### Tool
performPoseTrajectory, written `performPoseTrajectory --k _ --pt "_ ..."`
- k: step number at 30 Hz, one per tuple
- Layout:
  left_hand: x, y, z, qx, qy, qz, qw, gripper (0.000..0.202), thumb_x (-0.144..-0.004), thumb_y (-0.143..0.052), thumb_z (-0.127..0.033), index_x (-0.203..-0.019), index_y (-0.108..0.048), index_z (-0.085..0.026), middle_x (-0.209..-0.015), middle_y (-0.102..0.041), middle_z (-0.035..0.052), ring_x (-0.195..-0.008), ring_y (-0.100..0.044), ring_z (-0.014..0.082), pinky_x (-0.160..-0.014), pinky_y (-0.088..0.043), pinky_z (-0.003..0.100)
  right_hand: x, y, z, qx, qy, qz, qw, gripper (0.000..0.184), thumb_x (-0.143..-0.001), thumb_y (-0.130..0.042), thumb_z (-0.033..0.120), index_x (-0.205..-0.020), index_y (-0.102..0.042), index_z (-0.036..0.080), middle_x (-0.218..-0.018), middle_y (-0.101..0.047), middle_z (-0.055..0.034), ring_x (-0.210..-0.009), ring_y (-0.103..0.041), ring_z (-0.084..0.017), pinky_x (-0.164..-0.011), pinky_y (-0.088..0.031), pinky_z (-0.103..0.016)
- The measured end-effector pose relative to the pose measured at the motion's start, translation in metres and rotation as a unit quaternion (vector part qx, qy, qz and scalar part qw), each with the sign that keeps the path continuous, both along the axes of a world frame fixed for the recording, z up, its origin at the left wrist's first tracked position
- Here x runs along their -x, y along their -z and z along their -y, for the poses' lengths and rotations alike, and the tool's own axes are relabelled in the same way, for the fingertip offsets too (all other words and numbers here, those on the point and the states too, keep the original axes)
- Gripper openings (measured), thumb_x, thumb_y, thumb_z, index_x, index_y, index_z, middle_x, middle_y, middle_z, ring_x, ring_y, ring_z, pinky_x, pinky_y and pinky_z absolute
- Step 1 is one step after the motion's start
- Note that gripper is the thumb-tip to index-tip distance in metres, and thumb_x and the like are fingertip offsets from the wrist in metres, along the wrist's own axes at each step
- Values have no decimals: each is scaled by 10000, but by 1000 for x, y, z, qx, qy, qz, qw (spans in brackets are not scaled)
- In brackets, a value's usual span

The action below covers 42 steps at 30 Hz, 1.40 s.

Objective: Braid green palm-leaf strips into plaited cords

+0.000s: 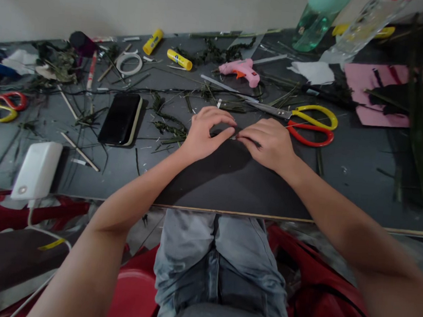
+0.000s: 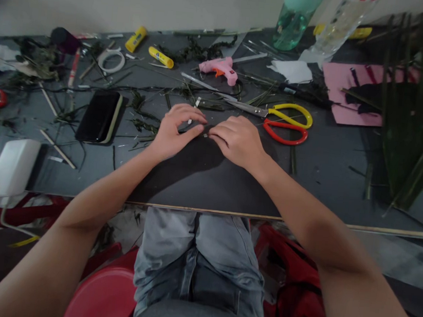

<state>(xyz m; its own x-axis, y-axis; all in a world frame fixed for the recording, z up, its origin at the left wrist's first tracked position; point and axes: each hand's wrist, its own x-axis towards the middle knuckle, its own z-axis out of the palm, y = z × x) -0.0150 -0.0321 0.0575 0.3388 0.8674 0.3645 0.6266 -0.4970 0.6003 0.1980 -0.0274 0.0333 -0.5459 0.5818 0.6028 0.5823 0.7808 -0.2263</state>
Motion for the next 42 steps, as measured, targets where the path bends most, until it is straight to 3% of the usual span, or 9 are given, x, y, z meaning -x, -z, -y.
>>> performPoseTrajectory --k 5,11,15,21,32,42 --pt "0 -6 9 -68 -48 -66 994 180 -837 -688 -444 -866 -725 -270 -1188 -710 40 -1287 -523 324 -1108 -299 519 -1 1 1 17 5 -11 1000 292 -1006 -515 348 -951 -772 222 -896 -788 -56 -814 -683 -206 -740 -474 -353" --pt "2 7 2 -36 9 -73 997 129 -829 -684 -366 -762 -735 -268 -982 -765 17 -1175 -591 288 -1064 -290 535 -2 -1 3 43 4 -4 999 290 -1011 -506 340 -989 -777 239 -952 -794 -42 -854 -689 -200 -730 -496 -339" --pt "4 8 -1 -12 37 -75 996 147 -871 -643 -355 -803 -751 -283 -952 -788 6 -1157 -614 268 -1065 -269 534 -3 -2 3 56 11 10 998 287 -1013 -502 324 -985 -777 247 -960 -796 -34 -864 -691 -198 -720 -487 -339" --pt "7 5 -1 19 38 -83 996 148 -878 -644 -344 -884 -782 -291 -1076 -765 27 -1134 -649 251 -1080 -256 524 -4 -1 2 30 10 20 999 277 -1010 -511 298 -977 -779 238 -945 -795 -32 -849 -682 -194 -709 -474 -336" --pt "7 9 -2 -7 23 -86 996 134 -888 -660 -345 -877 -791 -318 -1127 -741 20 -1114 -634 233 -1081 -279 535 -3 0 2 26 27 34 999 332 -1030 -457 318 -970 -774 236 -931 -794 -25 -843 -672 -190 -676 -460 -327" --pt "6 10 -1 -38 23 -98 994 179 -914 -613 -317 -883 -788 -297 -1159 -723 40 -1135 -636 256 -1122 -234 583 -1 -1 5 40 51 42 997 277 -1008 -503 306 -964 -762 215 -910 -784 -59 -846 -675 -208 -648 -439 -331"
